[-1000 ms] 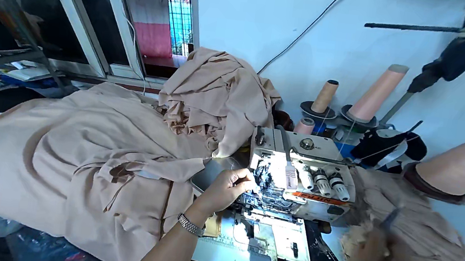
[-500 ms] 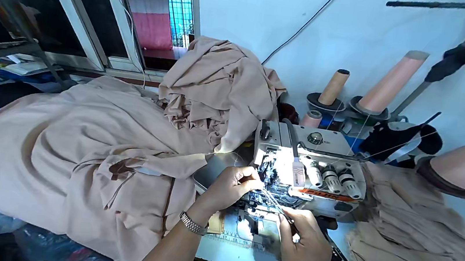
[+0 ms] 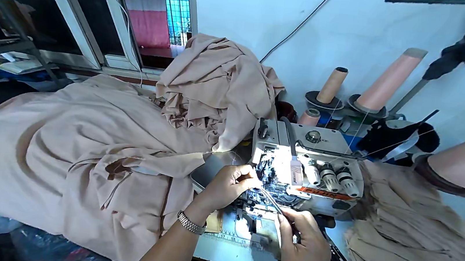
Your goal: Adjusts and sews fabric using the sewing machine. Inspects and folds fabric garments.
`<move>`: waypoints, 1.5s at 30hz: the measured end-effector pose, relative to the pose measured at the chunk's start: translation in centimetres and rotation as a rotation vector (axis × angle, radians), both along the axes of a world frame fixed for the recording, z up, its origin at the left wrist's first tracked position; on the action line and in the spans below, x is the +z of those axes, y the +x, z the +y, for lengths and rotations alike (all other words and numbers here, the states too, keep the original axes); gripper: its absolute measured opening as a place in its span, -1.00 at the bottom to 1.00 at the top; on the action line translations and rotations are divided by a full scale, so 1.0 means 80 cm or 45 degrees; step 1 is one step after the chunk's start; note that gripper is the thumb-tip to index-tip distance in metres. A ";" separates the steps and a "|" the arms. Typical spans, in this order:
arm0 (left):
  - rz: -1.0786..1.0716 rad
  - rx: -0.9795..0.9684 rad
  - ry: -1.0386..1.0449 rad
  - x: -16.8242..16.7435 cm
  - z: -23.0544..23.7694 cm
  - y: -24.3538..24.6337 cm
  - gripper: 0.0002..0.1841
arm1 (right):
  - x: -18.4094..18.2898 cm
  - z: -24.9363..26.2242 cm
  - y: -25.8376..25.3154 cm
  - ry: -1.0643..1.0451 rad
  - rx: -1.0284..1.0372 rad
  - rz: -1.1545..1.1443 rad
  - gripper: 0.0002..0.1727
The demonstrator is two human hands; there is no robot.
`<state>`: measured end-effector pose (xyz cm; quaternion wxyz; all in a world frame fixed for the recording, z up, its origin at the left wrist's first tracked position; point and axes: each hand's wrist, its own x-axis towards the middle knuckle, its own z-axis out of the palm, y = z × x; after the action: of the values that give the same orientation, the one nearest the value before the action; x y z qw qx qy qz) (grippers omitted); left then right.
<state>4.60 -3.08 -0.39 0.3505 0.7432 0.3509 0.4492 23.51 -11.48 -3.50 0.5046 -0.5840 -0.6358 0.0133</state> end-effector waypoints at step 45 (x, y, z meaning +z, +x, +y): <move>0.032 0.008 -0.008 0.001 0.000 0.000 -0.88 | 0.001 0.012 0.017 -0.051 0.154 -0.034 -0.75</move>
<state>4.57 -3.10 -0.33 0.3469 0.7466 0.3590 0.4397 24.90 -10.54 -3.42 0.4824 -0.5546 -0.6763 0.0486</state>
